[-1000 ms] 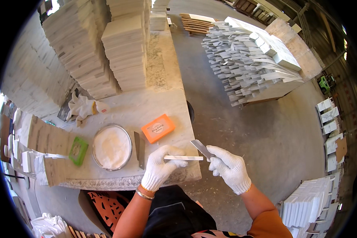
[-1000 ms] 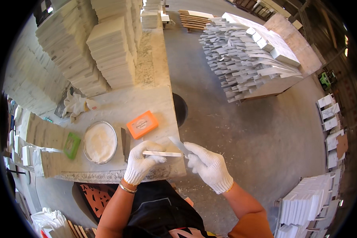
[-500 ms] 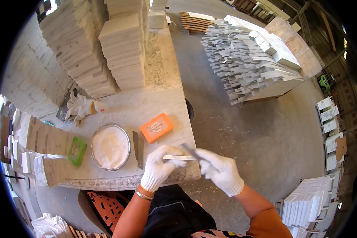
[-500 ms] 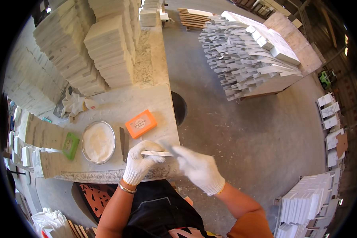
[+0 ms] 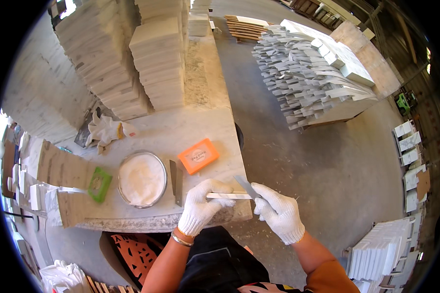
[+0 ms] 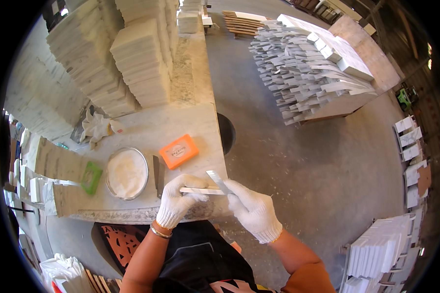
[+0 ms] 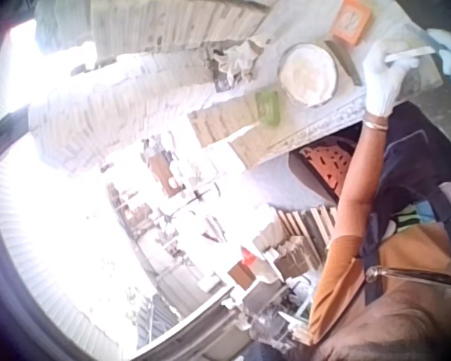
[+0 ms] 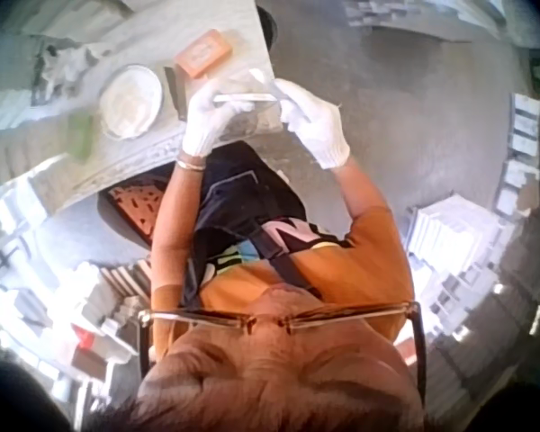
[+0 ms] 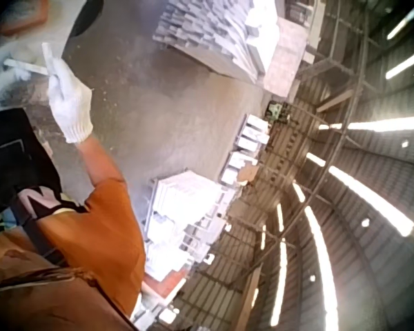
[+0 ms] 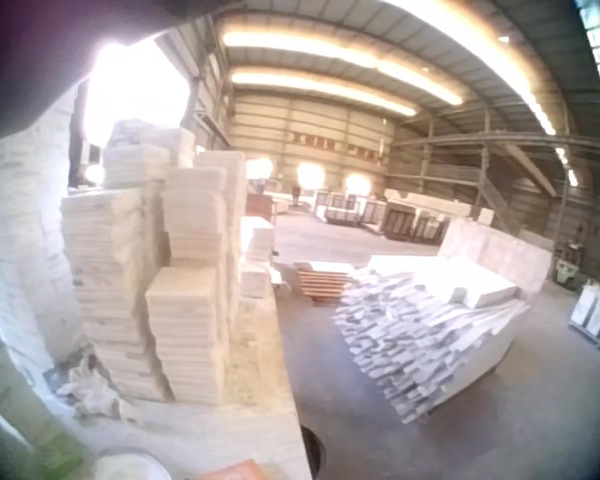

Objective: The person repeatedly scrapes the edges of small white stone tiles with a metal scraper, then rubs the edges with an orange sanding block. The person applies a white paste from a metal bowl onto the tile edges using the scraper and continues to sand and scrape the edges. Finished tiles are stacked on the table.

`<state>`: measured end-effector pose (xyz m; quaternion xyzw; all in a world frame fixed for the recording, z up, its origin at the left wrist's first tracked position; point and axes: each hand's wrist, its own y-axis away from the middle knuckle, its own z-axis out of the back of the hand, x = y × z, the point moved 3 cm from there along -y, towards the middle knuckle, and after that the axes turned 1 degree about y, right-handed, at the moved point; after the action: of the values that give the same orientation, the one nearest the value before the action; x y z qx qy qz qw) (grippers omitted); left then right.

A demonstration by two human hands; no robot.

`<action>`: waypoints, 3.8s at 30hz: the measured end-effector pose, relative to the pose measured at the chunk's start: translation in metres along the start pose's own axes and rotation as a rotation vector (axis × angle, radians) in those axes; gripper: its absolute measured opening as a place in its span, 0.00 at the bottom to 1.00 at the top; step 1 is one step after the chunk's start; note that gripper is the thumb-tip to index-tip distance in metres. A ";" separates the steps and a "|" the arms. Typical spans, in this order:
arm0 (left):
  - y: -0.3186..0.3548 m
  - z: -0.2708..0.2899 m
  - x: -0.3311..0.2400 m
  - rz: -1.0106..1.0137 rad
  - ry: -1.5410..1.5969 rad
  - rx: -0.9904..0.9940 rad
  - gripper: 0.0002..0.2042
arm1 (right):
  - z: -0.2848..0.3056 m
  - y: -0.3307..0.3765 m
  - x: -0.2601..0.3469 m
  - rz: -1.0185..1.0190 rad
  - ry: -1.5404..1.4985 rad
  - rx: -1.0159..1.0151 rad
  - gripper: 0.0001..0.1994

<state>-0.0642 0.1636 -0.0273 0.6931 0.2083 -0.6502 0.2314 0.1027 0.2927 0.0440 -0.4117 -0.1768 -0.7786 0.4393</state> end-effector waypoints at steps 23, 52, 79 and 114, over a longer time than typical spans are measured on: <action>0.009 -0.003 0.023 0.218 0.723 -0.007 0.25 | 0.018 0.015 -0.052 -0.303 -0.694 -0.059 0.12; 0.020 0.000 -0.023 0.215 0.085 -0.065 0.17 | -0.035 -0.023 -0.026 0.206 -0.471 0.002 0.08; -0.016 0.014 0.009 0.163 0.181 0.029 0.07 | -0.003 -0.110 0.005 0.729 0.114 0.457 0.14; -0.020 0.015 0.015 0.055 -0.087 0.025 0.08 | 0.005 -0.111 0.005 0.554 0.129 0.533 0.18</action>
<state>-0.0874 0.1710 -0.0441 0.6726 0.1708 -0.6755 0.2493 0.0118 0.3543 0.0603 -0.2658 -0.2269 -0.5815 0.7347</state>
